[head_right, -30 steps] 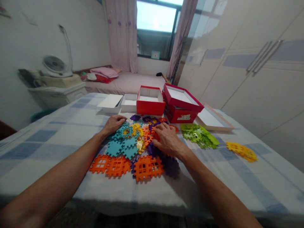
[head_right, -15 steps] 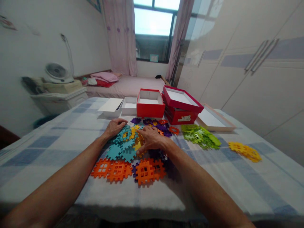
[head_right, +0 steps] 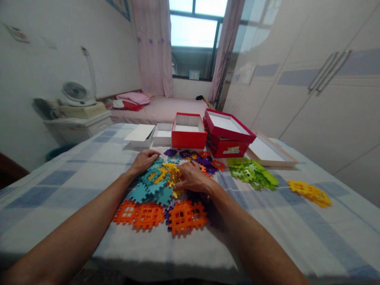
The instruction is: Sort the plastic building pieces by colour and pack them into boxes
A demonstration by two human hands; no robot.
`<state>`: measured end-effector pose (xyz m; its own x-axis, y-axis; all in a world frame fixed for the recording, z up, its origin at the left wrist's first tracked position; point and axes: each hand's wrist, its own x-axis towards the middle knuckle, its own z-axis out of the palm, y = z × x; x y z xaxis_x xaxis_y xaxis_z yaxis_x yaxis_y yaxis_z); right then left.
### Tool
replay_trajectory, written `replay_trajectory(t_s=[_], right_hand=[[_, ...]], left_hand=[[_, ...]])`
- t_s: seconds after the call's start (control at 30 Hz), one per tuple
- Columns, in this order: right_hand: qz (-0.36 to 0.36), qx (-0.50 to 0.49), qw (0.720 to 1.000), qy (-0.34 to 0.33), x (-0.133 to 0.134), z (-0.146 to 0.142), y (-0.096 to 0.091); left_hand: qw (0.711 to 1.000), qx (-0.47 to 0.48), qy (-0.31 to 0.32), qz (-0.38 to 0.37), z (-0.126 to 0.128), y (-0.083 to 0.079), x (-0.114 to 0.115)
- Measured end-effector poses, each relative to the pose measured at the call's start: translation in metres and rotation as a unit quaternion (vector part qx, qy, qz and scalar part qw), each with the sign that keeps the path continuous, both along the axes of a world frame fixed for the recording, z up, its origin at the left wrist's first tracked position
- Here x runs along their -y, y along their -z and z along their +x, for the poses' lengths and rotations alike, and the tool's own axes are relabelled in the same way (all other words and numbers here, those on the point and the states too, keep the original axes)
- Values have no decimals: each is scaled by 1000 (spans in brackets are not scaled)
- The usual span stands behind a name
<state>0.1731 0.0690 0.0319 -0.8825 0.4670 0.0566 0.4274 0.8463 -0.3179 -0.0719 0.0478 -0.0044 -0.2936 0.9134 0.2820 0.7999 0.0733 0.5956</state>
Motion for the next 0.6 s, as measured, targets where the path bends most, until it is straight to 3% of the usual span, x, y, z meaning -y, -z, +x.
replay_trajectory(t_s=[0.27, 0.6], right_hand=[[0, -40, 999, 30, 12, -7, 6], [-25, -157, 976, 149, 7, -6, 1]], left_hand=[[1000, 3, 5, 1, -1, 1, -1], [1000, 0, 3, 4, -1, 2, -2]])
